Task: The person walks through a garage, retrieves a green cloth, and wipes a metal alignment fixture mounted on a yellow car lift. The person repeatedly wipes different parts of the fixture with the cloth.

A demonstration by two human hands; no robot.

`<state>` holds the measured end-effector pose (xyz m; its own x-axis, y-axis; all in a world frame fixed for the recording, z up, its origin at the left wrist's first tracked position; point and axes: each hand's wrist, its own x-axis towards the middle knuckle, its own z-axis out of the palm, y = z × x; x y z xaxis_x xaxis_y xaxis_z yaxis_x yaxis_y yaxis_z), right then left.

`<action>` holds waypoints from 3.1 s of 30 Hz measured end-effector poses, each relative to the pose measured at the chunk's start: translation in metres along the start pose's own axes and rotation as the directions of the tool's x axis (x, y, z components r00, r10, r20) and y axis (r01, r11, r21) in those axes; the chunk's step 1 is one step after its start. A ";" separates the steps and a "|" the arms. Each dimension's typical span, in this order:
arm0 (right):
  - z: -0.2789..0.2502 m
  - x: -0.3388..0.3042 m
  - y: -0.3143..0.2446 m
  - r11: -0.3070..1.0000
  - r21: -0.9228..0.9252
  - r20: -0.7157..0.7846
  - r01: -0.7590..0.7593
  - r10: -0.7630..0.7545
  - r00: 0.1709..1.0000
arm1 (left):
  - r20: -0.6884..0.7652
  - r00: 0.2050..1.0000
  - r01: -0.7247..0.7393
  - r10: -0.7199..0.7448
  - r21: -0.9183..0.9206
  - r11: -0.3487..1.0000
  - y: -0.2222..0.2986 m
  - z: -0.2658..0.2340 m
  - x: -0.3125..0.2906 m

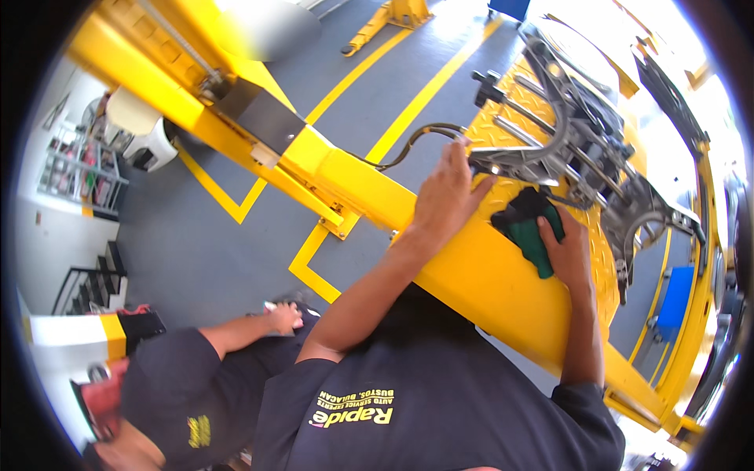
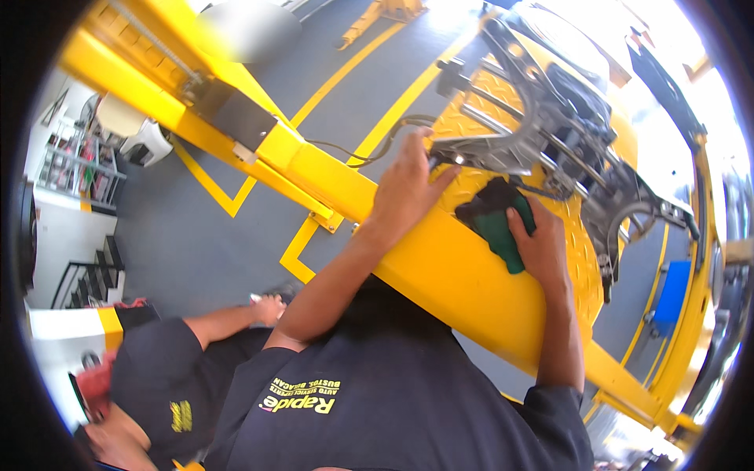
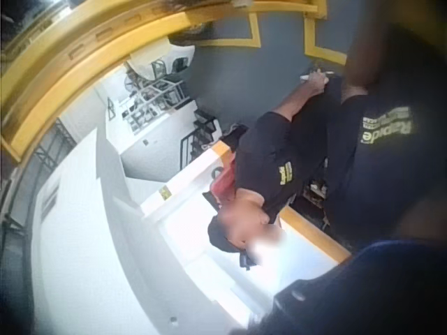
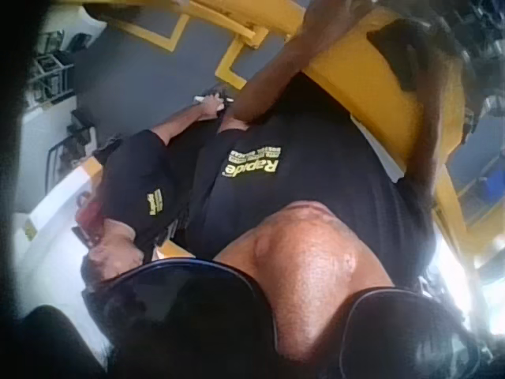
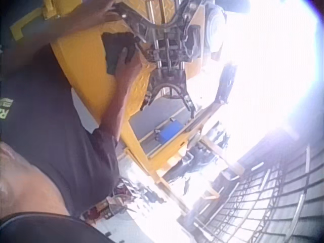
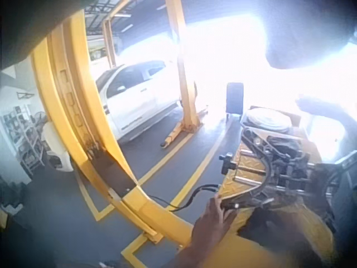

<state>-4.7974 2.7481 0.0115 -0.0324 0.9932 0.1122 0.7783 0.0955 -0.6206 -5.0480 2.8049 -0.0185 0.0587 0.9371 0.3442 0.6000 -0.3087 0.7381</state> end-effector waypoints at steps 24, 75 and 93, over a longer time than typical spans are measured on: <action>-0.006 0.001 0.018 0.988 -0.069 0.054 0.137 -0.133 0.990 | 0.466 0.876 -0.105 0.122 -0.062 0.993 -0.014 -0.022 0.054; 0.111 0.025 -0.145 0.957 -0.265 -0.388 -0.119 0.007 0.922 | 0.561 0.553 -0.407 0.616 -0.464 0.787 -0.051 0.001 0.138; 0.164 0.071 -0.193 0.656 -0.337 -0.654 -0.676 0.353 0.669 | 0.585 0.643 -0.326 0.495 -0.376 0.867 -0.058 -0.012 0.128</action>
<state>-5.0530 2.8109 0.0121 0.6632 0.6541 0.3636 0.7436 -0.6312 -0.2208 -5.0850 2.9408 -0.0103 0.8012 0.5449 0.2475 0.2013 -0.6348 0.7460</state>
